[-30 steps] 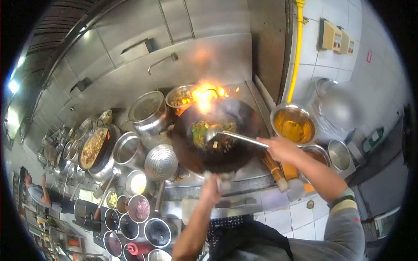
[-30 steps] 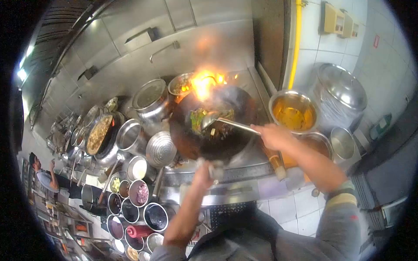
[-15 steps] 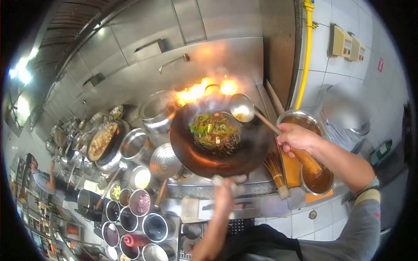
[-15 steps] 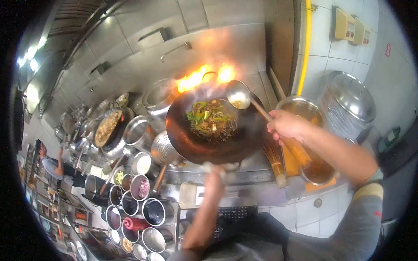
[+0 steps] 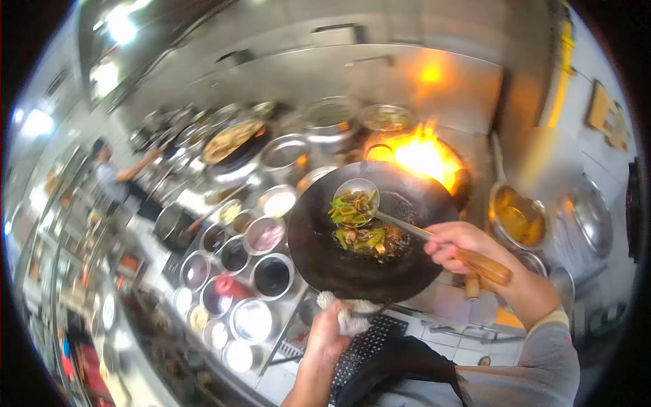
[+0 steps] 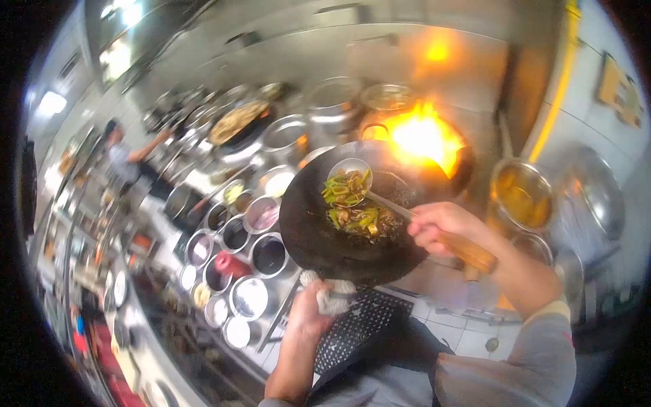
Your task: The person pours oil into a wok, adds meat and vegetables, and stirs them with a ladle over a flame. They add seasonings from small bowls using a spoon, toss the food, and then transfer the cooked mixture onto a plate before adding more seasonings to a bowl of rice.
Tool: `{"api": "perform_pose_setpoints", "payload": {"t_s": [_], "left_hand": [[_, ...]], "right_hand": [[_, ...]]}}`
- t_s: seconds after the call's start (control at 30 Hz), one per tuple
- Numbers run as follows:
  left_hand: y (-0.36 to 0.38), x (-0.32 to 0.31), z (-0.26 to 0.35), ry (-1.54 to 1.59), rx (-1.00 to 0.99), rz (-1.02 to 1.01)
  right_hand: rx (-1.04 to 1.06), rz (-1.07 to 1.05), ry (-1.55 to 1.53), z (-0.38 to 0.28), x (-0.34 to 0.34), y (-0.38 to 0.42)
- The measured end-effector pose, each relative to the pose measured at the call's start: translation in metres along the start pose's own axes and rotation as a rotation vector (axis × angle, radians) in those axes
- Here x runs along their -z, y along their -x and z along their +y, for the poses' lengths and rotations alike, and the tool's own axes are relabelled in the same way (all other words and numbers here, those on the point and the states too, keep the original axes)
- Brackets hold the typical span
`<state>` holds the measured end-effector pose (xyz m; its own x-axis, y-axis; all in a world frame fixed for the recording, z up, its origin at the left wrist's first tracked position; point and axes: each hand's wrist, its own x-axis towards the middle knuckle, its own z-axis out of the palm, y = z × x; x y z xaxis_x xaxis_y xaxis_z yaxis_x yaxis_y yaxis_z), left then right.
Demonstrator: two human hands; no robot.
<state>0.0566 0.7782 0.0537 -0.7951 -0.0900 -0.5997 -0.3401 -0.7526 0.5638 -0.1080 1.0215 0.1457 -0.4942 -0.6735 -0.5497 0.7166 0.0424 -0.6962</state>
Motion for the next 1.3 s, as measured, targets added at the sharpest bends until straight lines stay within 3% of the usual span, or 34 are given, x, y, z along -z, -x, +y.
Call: {"api": "perform_pose_setpoints", "payload": {"t_s": [0.03, 0.23, 0.27, 0.3, 0.37, 0.43, 0.5, 0.67, 0.83, 0.9, 0.93, 1.0, 1.13, 1.2, 1.3], "left_hand": [[0.021, 0.021, -0.003, -0.037, -0.024, 0.045], [0.167, 0.066, -0.021, 0.026, -0.323, 0.468], [0.179, 0.087, -0.031, 0.202, -0.409, 0.361], [0.196, 0.108, -0.038, 0.234, -0.445, 0.393], [0.228, 0.145, -0.051, 0.275, -0.505, 0.399], [0.252, 0.166, -0.068, 0.380, -0.589, 0.501], [0.275, 0.186, -0.080, 0.383, -0.614, 0.613], [0.323, 0.229, -0.110, 0.562, -0.703, 0.736], [0.334, 0.271, -0.131, 0.703, -0.650, 0.913], [0.338, 0.280, -0.128, 0.760, -0.675, 0.939], [0.339, 0.283, -0.125, 0.788, -0.698, 0.953], [0.339, 0.296, -0.116, 0.860, -0.702, 0.962], [0.332, 0.320, -0.097, 0.953, -0.697, 0.946], [0.329, 0.329, -0.091, 0.982, -0.701, 0.965], [0.326, 0.335, -0.077, 1.046, -0.699, 0.986]], "right_hand": [[-0.013, -0.055, -0.131, 0.009, -0.011, -0.001], [0.072, -0.250, 0.196, 0.100, -0.122, -0.016], [0.033, -0.286, 0.210, 0.099, -0.146, -0.019], [0.013, -0.331, 0.240, 0.106, -0.167, -0.027], [-0.203, -0.491, 0.059, 0.120, -0.207, -0.053], [-0.343, -0.645, 0.057, 0.141, -0.235, -0.073], [-0.558, -0.807, -0.152, 0.166, -0.269, -0.097], [-0.989, -0.991, -0.124, 0.236, -0.367, -0.123], [-1.075, -0.911, 0.095, 0.279, -0.479, -0.146], [-1.103, -1.142, 0.341, 0.296, -0.523, -0.167], [-1.129, -1.149, 0.358, 0.307, -0.548, -0.173], [-0.839, -1.143, 0.545, 0.335, -0.611, -0.179], [-0.783, -1.279, 0.741, 0.402, -0.709, -0.211], [-0.576, -1.299, 0.818, 0.436, -0.748, -0.214], [-0.514, -1.420, 0.953, 0.480, -0.788, -0.236]]}}
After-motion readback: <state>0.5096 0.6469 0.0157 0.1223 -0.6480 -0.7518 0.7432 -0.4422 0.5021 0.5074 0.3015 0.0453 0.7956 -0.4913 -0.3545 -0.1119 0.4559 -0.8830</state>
